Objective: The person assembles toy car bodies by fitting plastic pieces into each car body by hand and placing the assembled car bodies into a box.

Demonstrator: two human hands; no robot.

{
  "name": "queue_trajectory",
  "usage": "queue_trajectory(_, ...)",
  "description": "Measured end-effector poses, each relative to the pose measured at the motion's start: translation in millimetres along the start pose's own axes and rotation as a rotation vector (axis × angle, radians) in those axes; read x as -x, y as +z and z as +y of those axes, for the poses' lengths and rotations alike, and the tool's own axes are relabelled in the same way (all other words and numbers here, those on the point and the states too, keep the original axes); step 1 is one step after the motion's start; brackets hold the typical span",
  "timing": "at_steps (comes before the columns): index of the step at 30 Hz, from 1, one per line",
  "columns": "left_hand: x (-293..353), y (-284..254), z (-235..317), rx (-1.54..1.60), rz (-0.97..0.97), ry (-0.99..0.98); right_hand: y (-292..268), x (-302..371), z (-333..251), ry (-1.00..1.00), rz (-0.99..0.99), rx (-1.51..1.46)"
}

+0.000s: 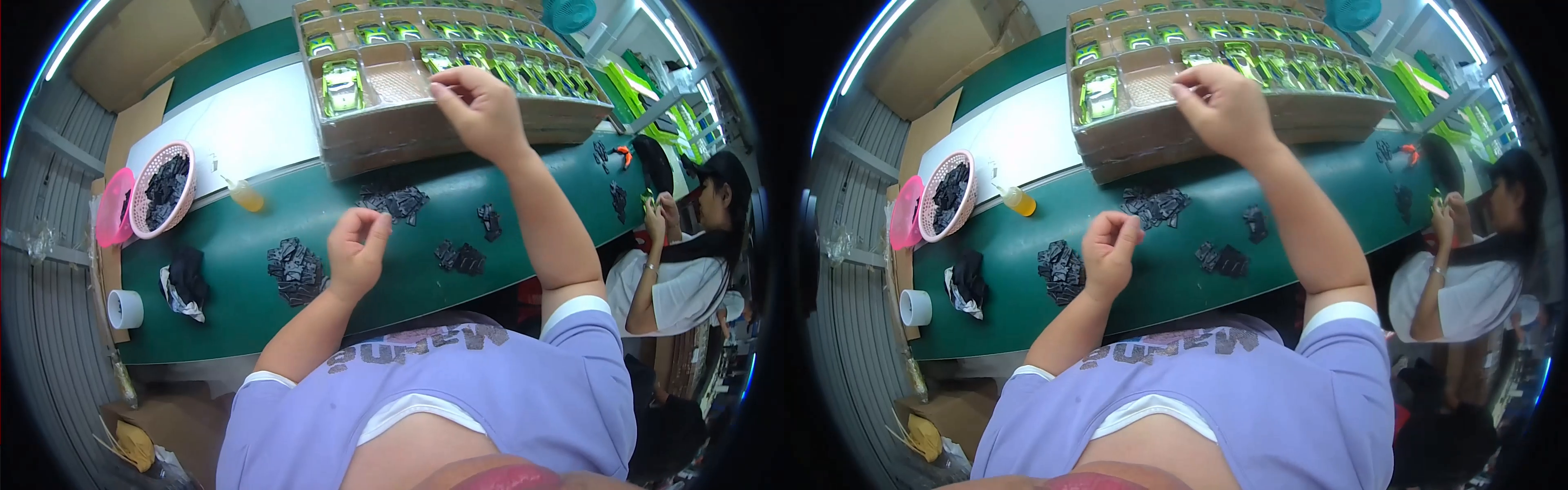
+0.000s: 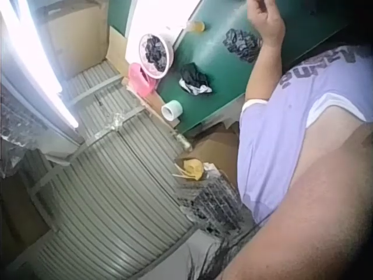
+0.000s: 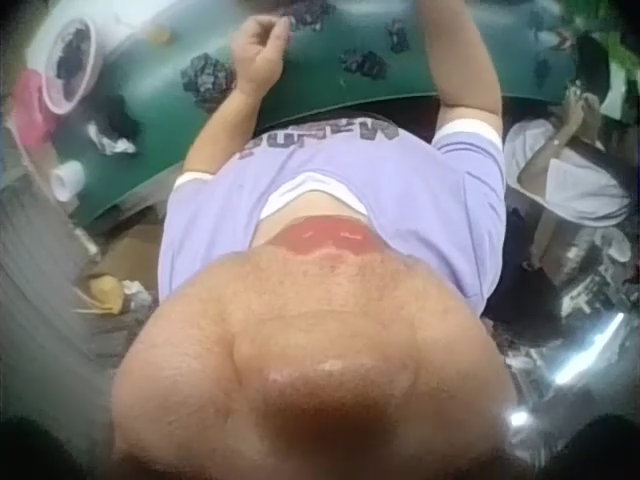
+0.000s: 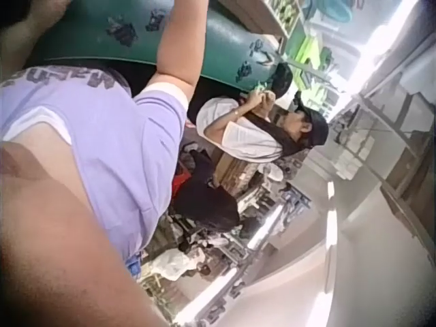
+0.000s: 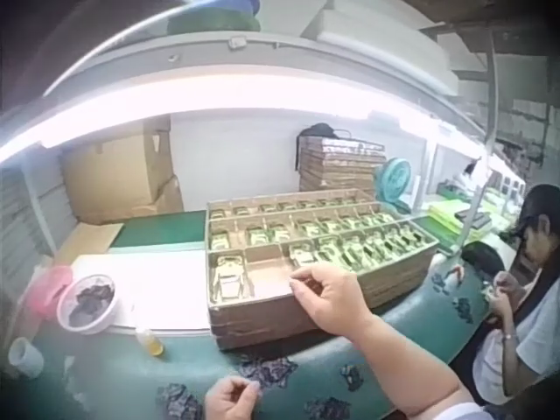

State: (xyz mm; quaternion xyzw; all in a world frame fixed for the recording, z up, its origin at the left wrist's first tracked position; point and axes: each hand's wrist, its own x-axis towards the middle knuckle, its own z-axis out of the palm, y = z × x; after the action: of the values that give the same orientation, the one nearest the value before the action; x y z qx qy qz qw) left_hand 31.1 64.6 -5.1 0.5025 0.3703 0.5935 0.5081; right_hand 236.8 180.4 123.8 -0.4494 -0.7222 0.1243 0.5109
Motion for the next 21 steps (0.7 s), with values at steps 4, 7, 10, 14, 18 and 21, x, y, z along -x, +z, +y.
queue_trajectory(4, 11, 7, 3, -0.125, -0.107, -0.04, -2, -35, 4, 0.046, -0.116, 0.066)
queue_trajectory(7, 16, 7, 4, -0.213, -0.161, -0.019, 29, -82, 8, -0.091, -0.282, 0.28)
queue_trajectory(10, 14, 5, 3, -0.283, -0.179, 0.014, 83, -129, 22, -0.007, -0.345, 0.42)
queue_trajectory(14, 7, -2, 1, -0.355, -0.145, 0.052, 144, -176, 21, 0.175, -0.478, 0.619)
queue_trajectory(18, 6, -8, 1, -0.339, -0.129, 0.004, 155, -187, -9, 0.32, -0.724, 0.712)
queue_trajectory(21, 2, -3, -1, -0.271, -0.102, -0.018, 152, -203, -5, 0.367, -0.903, 0.822)
